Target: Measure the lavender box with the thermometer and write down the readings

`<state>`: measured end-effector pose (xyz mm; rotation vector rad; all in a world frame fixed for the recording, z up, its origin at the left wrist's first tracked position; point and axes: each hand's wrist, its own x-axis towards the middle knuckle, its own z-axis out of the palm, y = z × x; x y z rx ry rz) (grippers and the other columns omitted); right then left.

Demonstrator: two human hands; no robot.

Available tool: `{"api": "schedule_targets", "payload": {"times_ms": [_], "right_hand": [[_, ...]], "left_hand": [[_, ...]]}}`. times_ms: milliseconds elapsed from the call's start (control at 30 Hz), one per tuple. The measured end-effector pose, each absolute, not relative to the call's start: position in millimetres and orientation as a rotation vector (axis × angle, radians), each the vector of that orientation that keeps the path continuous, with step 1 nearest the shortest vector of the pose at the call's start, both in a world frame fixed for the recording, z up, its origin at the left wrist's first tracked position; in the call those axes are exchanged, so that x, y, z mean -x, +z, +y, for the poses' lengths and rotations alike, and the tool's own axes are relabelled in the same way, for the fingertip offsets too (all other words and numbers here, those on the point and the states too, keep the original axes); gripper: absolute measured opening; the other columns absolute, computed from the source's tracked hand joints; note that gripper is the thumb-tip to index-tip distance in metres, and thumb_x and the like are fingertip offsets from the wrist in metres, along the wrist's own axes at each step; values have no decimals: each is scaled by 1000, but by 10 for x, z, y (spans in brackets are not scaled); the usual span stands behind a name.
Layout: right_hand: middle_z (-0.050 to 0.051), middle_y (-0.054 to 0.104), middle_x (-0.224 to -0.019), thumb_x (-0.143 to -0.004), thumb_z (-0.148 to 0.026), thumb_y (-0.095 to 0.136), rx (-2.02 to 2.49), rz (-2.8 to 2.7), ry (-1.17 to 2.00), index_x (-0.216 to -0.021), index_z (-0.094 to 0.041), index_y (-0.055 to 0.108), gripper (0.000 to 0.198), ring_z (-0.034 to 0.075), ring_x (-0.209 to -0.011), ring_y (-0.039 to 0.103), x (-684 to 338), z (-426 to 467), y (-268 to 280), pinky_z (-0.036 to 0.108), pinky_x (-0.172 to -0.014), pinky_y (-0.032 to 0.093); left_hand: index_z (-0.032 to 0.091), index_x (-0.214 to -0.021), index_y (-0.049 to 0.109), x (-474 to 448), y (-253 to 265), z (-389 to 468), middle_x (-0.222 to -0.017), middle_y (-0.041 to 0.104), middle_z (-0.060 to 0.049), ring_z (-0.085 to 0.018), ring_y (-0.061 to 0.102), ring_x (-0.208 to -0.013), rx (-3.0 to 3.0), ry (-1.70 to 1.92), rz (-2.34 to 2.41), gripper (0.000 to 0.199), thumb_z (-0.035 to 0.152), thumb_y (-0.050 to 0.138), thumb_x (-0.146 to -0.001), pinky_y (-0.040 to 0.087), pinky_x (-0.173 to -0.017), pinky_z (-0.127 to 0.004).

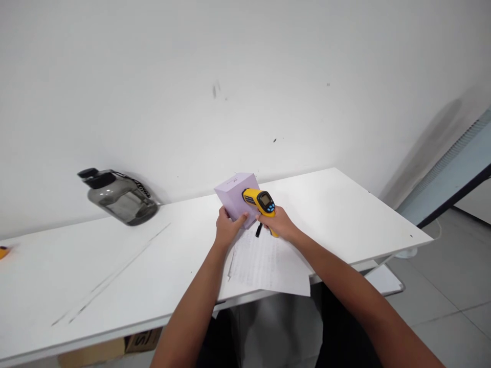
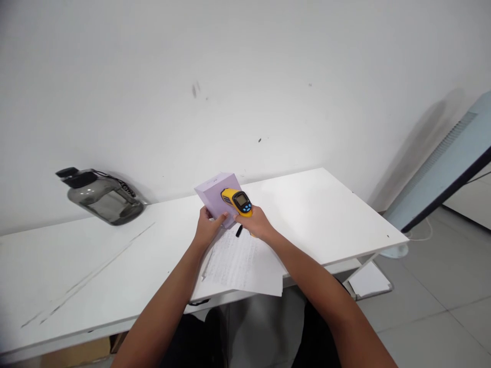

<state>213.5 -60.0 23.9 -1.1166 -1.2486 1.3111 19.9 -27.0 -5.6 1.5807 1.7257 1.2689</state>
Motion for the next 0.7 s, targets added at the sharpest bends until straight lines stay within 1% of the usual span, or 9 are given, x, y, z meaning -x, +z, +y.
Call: {"api": "schedule_targets", "payload": {"times_ms": [100, 167, 233, 333, 433, 500, 567, 700], "right_hand": [[-5, 54, -59, -71, -37, 73, 1111, -1259, 1317, -90, -16, 64, 30, 12, -52, 49, -2129, -608, 221, 25, -50, 39], [-4, 57, -64, -72, -41, 74, 1104, -1273, 1251, -92, -17, 64, 33, 13, -57, 52, -2115, -631, 224, 27, -54, 41], [-2, 61, -73, -73, -44, 73, 1123, -1283, 1093, -96, -18, 65, 35, 15, -66, 56, -2102, -662, 237, 29, -61, 45], [0, 66, -85, -76, -47, 71, 1175, -1291, 845, -108, -20, 65, 42, 18, -77, 59, -2099, -704, 264, 31, -70, 48], [2, 66, -91, -80, -48, 66, 1190, -1286, 722, -120, -21, 61, 49, 19, -80, 60, -2112, -719, 282, 33, -73, 49], [2, 66, -92, -83, -50, 63, 1186, -1257, 691, -125, -21, 58, 51, 20, -80, 60, -2121, -715, 286, 33, -73, 50], [2, 65, -91, -85, -51, 62, 1181, -1227, 684, -126, -22, 57, 51, 20, -80, 60, -2125, -705, 286, 33, -73, 50], [2, 65, -90, -86, -53, 60, 1178, -1210, 669, -122, -22, 58, 48, 20, -80, 60, -2121, -691, 288, 33, -74, 50]], "left_hand": [[18, -122, 49, -212, -60, -275, -118, 64, -13, -25, 64, -104, -1561, 1272, 1717, 73, 55, 78, -67, 52, -89, -41], [18, -123, 48, -226, -56, -280, -120, 64, -13, -25, 64, -105, -1543, 1273, 1713, 74, 55, 78, -67, 53, -88, -40], [17, -125, 47, -244, -36, -288, -121, 64, -14, -26, 63, -108, -1544, 1254, 1756, 78, 56, 79, -65, 52, -90, -40], [18, -129, 43, -262, 26, -300, -126, 61, -15, -29, 60, -116, -1544, 1191, 1935, 87, 59, 80, -61, 49, -96, -43], [20, -132, 39, -251, 98, -302, -134, 57, -16, -32, 55, -127, -1501, 1140, 2116, 89, 60, 78, -63, 42, -106, -48], [21, -134, 36, -229, 132, -295, -138, 55, -16, -32, 51, -132, -1460, 1143, 2180, 88, 59, 76, -65, 35, -112, -49], [22, -136, 33, -205, 152, -285, -142, 52, -17, -31, 48, -136, -1408, 1158, 2222, 89, 60, 75, -67, 29, -117, -50], [22, -139, 27, -171, 143, -268, -147, 47, -19, -33, 43, -141, -1330, 1142, 2266, 93, 61, 72, -69, 20, -122, -54]]}}
